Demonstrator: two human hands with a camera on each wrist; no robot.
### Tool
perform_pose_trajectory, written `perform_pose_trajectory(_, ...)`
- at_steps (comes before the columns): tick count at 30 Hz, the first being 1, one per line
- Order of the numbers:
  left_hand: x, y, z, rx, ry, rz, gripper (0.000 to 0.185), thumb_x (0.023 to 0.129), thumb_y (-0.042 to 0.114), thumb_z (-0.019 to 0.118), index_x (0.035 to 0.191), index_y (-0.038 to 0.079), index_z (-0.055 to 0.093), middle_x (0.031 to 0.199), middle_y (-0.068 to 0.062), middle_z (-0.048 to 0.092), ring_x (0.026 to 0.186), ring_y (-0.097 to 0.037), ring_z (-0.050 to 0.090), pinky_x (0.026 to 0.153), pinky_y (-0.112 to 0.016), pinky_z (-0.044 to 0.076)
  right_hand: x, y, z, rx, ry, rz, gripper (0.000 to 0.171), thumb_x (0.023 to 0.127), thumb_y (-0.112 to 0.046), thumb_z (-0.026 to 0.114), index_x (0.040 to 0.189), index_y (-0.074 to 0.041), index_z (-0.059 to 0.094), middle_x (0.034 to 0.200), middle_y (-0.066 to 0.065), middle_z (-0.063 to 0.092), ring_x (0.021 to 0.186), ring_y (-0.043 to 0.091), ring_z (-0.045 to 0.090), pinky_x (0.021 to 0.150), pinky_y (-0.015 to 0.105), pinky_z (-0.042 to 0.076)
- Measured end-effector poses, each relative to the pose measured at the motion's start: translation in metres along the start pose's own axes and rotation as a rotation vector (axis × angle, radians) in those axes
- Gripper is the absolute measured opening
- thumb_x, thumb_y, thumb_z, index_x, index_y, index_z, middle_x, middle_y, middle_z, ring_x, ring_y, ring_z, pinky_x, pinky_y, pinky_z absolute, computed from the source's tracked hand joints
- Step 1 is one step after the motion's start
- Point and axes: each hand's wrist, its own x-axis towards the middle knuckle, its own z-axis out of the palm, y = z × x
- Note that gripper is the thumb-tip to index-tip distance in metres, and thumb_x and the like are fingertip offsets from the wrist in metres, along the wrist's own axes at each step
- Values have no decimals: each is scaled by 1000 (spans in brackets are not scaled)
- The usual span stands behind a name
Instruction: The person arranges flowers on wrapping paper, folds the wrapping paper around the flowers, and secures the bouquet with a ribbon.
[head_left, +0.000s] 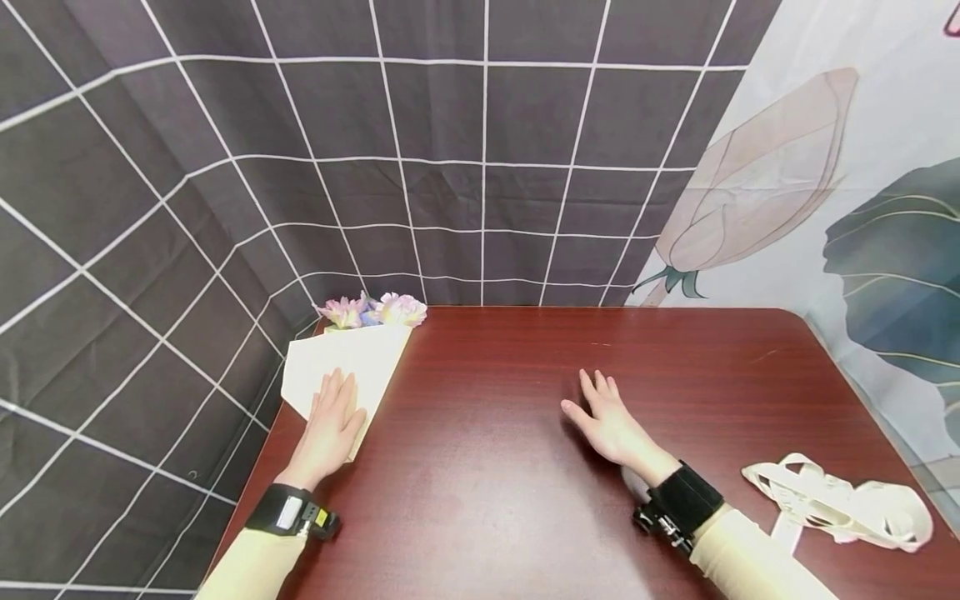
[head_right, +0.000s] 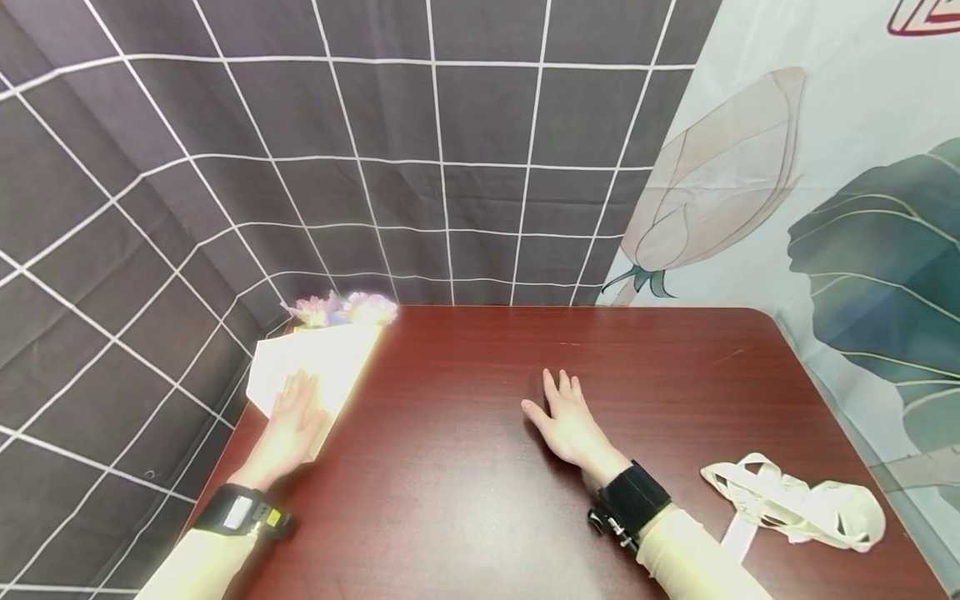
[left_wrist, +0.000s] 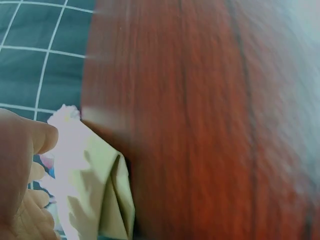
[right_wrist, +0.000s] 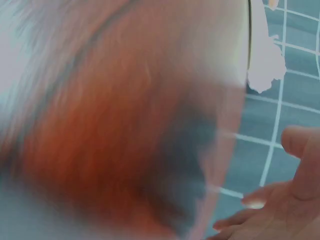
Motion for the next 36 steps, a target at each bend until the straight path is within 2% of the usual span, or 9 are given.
perform_pose_trajectory(4,5,7,0,-32,7,23,63,97,26,52,149,2,26,157,-20,12,145,-38,3,112,-59,8,-9,16,-23,-78,39,-37,68,96,-45,50,146,-2,33,148,33,24,137,52,15,107,63,19)
perform_pose_trajectory(8,11,21,4,-86,-7,40,59,97,24,52,148,4,30,155,-20,20,144,-37,12,112,-56,14,-24,39,-50,-163,97,-58,58,94,-40,56,139,-5,47,138,26,47,127,46,41,100,59,34)
perform_pose_trajectory(12,19,42,11,-115,-2,132,50,97,21,53,143,6,41,149,-17,36,139,-34,30,110,-52,25,-47,65,-82,-210,129,-8,53,91,-38,62,134,-8,54,125,20,60,108,39,60,84,56,45)
perform_pose_trajectory(16,29,65,21,-158,-3,237,40,97,18,54,136,12,53,140,-8,50,132,-26,44,108,-45,32,-75,95,-117,-264,85,108,58,85,-35,68,131,-4,53,121,29,58,101,46,59,75,58,46)
perform_pose_trajectory(20,37,85,29,-214,-31,290,32,96,17,55,128,15,61,132,-3,58,126,-17,50,106,-39,36,-104,129,-145,-318,-29,203,76,74,-41,77,129,4,50,119,36,54,103,55,52,75,62,43)
perform_pose_trajectory(24,43,101,36,-227,-54,320,29,96,17,55,124,17,64,126,-2,62,121,-13,54,104,-36,39,-126,154,-158,-335,-109,245,86,61,-50,82,120,6,56,110,35,58,99,54,53,72,61,43)
perform_pose_trajectory(27,46,111,38,-230,-70,331,28,96,17,56,122,16,65,122,1,64,118,-12,56,102,-34,41,-135,166,-160,-322,-161,291,81,58,-53,83,113,2,61,105,33,60,95,50,56,69,58,44)
perform_pose_trajectory(30,48,119,40,-240,-86,347,27,95,16,57,121,17,66,119,4,65,116,-10,57,100,-33,43,-140,171,-158,-310,-192,332,72,59,-52,82,108,-3,63,101,28,62,90,43,59,66,53,45)
perform_pose_trajectory(36,49,127,47,-257,-108,369,27,95,16,57,120,21,66,117,8,66,113,-7,58,98,-31,44,-141,170,-156,-340,-181,332,46,75,-49,72,97,-9,64,88,10,66,74,22,57,56,38,37)
